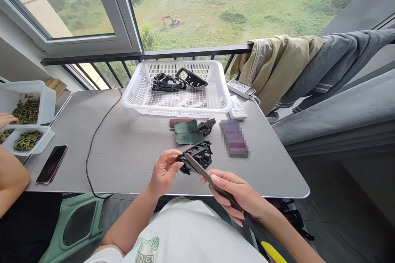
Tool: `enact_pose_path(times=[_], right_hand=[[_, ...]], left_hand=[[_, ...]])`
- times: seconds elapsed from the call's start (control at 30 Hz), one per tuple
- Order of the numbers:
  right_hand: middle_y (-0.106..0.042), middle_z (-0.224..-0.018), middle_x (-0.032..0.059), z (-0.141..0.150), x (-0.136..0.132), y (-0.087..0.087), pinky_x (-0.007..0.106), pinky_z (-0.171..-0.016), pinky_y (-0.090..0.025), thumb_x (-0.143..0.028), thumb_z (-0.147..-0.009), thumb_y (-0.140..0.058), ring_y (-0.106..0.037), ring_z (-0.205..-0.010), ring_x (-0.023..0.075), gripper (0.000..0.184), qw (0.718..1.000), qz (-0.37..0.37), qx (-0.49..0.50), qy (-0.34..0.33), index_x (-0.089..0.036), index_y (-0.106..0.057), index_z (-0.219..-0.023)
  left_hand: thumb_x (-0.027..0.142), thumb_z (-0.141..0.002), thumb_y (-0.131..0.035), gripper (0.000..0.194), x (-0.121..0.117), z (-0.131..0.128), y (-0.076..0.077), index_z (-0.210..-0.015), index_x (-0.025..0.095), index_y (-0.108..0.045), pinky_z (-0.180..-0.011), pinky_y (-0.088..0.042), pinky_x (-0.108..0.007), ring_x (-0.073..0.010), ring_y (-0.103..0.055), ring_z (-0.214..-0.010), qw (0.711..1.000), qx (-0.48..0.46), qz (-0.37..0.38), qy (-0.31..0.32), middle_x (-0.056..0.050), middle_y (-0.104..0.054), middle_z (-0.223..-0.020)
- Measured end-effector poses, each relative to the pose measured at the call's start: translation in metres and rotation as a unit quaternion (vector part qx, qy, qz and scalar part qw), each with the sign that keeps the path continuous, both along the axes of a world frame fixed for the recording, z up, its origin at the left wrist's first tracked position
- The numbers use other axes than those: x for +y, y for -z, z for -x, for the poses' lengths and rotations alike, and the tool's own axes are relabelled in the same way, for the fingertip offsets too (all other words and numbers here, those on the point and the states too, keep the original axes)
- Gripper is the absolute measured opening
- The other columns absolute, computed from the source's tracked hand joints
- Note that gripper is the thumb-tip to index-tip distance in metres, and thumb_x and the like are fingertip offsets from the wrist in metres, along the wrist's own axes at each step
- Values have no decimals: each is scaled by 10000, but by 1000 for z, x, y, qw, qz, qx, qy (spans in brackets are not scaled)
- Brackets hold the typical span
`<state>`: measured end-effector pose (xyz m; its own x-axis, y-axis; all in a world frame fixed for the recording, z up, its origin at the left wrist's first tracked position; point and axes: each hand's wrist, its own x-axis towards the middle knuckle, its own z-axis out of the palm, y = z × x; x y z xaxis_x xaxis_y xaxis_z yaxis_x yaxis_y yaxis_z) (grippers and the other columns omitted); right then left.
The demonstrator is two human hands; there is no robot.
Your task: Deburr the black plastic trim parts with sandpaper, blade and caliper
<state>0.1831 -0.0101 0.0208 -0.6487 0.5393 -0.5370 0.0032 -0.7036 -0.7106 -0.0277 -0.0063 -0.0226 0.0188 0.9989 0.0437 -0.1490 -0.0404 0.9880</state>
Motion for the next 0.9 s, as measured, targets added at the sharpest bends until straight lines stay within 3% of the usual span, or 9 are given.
enact_pose_path(times=[0.17,0.33,0.9], right_hand=[[-378,-479,-124,-4,4,-6,122,-264,-336,-645,-819,-560,-255,-268,9,481,998,-3,-32,-46,-192,-548,-980],[-361,-482,-127,-8,7,-9,110,-269,-329,-642,-829,-543,-230,-287,6,477,995,-12,-39,-94,-190,-548,-982],[-359,-483,-129,-13,9,-11,123,-268,-337,-649,-823,-539,-221,-288,10,487,992,-16,-37,-116,-188,-540,-979]], left_hand=[[356,-841,-645,321,0,11,5,-1112,212,-550,-647,-470,-255,-120,-581,-649,997,19,-14,79,-10,-685,-747],[317,-847,-635,275,3,22,2,-1094,211,-578,-658,-478,-266,-127,-585,-654,990,67,-33,121,-23,-703,-761],[271,-860,-619,238,7,28,2,-1088,205,-607,-669,-490,-258,-128,-600,-658,985,64,-70,145,-43,-727,-797]])
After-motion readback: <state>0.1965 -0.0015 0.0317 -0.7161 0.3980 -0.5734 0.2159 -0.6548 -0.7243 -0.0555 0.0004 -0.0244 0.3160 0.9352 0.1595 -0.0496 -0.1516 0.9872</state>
